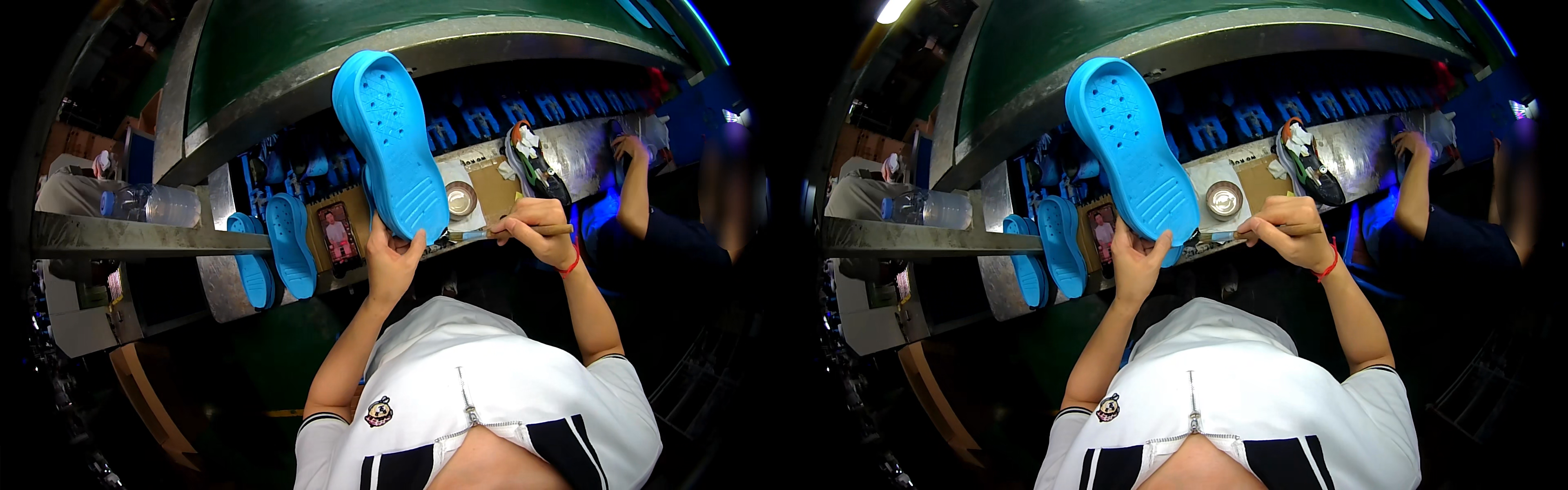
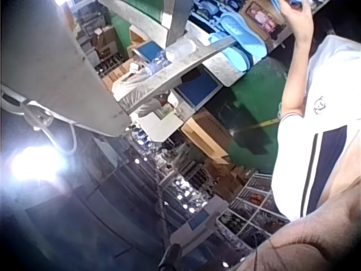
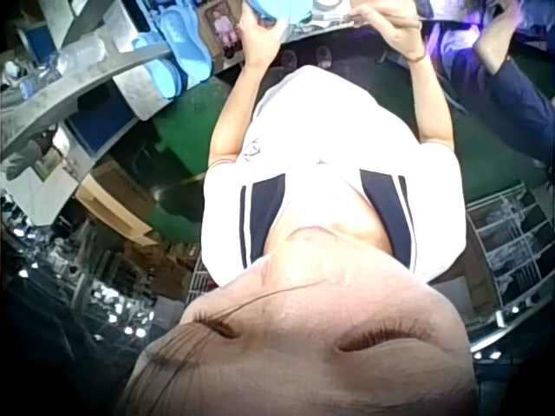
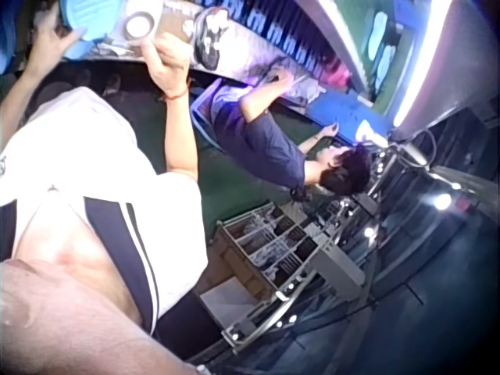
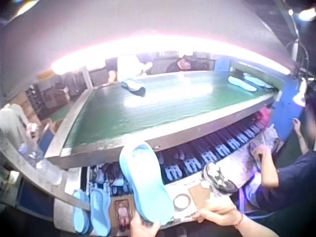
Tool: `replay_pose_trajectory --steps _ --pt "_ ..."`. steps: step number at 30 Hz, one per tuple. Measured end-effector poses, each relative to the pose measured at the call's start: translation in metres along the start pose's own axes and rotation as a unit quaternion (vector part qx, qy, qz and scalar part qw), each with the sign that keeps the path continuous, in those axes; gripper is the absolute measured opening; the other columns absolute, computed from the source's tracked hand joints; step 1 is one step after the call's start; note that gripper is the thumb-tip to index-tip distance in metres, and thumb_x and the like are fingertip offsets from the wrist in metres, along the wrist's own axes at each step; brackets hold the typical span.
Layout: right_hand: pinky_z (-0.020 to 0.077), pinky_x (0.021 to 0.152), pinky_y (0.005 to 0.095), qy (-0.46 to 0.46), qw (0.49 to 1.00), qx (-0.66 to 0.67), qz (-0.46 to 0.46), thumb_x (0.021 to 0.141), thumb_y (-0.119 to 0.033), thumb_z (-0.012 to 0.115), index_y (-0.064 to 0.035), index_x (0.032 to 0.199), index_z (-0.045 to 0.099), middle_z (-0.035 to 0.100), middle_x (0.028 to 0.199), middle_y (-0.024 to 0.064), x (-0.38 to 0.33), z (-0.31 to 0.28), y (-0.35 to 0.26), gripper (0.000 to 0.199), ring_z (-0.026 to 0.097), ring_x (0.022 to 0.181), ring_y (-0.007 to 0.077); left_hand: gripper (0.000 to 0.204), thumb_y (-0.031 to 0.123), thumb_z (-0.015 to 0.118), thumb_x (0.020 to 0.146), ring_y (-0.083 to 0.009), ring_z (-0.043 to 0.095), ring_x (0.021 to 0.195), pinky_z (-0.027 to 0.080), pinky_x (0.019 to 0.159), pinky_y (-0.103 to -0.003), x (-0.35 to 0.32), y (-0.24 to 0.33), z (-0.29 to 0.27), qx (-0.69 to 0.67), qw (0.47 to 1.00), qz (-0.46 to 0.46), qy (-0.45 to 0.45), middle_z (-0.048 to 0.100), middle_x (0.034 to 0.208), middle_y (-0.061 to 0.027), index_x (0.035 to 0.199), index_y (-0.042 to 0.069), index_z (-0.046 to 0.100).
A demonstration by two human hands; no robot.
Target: The person receives shoe soles from another person and applies glue to the interior using a brush.
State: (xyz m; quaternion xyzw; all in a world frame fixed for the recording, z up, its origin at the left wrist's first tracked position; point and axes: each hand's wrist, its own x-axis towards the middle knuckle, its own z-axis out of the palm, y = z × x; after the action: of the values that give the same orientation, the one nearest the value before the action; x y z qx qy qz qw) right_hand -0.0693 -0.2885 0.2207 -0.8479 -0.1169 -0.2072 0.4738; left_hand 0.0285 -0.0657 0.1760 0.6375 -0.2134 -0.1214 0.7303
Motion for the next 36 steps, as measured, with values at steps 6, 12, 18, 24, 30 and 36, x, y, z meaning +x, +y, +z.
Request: replay_pose_trajectory --steps 6,12,18,24,30,36 --pt "0.0424 0.050 0.0259 -0.007 1.000 0.005 -0.005 0.080 -0.001 0.060 -0.0022 0.078 0.072 0.067 0.063 0.0042 0.001 0.003 -0.001 0.012 0.056 0.054 0.0138 0.052 -0.002 0.062 0.081 -0.0203 0.064 0.092 0.055 0.078 -0.030 -0.002 -0.003 -0.001 0.001 1.000 0.001 0.004 0.060 0.106 -0.0179 0.126 -0.007 0.037" --pt "0.0435 0.051 0.0273 -0.013 1.000 0.007 0.006 0.082 -0.005 0.060 -0.0019 0.078 0.072 0.067 0.064 0.0050 0.000 0.005 -0.005 0.013 0.057 0.054 0.0139 0.051 -0.002 0.062 0.081 -0.0205 0.064 0.091 0.055 0.077 -0.030 -0.002 -0.003 0.000 0.005 1.000 0.002 0.003 0.060 0.105 -0.0179 0.125 -0.007 0.037" --pt "0.0449 0.052 0.0252 -0.002 0.999 0.037 0.009 0.082 -0.004 0.058 -0.0003 0.079 0.072 0.068 0.066 0.0055 -0.001 0.013 -0.011 0.014 0.059 0.058 0.0133 0.051 -0.002 0.063 0.080 -0.0202 0.065 0.089 0.055 0.076 -0.030 0.000 -0.004 0.002 0.007 1.000 0.006 0.008 0.061 0.104 -0.0174 0.124 -0.007 0.038" --pt "0.0444 0.055 0.0262 0.017 0.999 -0.006 0.026 0.084 -0.007 0.057 -0.0017 0.078 0.072 0.068 0.065 0.0056 0.000 0.006 -0.005 0.017 0.059 0.057 0.0140 0.050 -0.002 0.063 0.080 -0.0200 0.065 0.088 0.055 0.076 -0.030 0.000 -0.001 0.003 0.007 1.000 0.000 0.011 0.061 0.104 -0.0170 0.123 -0.006 0.039" --pt "0.0442 0.054 0.0268 0.023 0.999 -0.012 0.023 0.083 -0.003 0.056 -0.0012 0.077 0.072 0.068 0.065 0.0054 -0.001 0.001 -0.007 0.016 0.059 0.056 0.0154 0.050 -0.002 0.062 0.080 -0.0191 0.065 0.088 0.055 0.076 -0.029 0.006 0.000 0.007 0.002 1.000 0.002 -0.009 0.061 0.101 -0.0168 0.123 -0.007 0.038" --pt "0.0492 0.059 0.0276 0.167 0.978 0.100 0.075 0.086 -0.010 0.047 0.0068 0.080 0.069 0.067 0.070 0.0147 -0.013 -0.022 -0.022 0.028 0.063 0.060 0.0205 0.063 -0.003 0.063 0.079 -0.0237 0.063 0.093 0.056 0.076 -0.032 0.023 0.018 0.004 -0.019 0.999 0.017 -0.029 0.055 0.110 -0.0213 0.127 0.000 0.021"
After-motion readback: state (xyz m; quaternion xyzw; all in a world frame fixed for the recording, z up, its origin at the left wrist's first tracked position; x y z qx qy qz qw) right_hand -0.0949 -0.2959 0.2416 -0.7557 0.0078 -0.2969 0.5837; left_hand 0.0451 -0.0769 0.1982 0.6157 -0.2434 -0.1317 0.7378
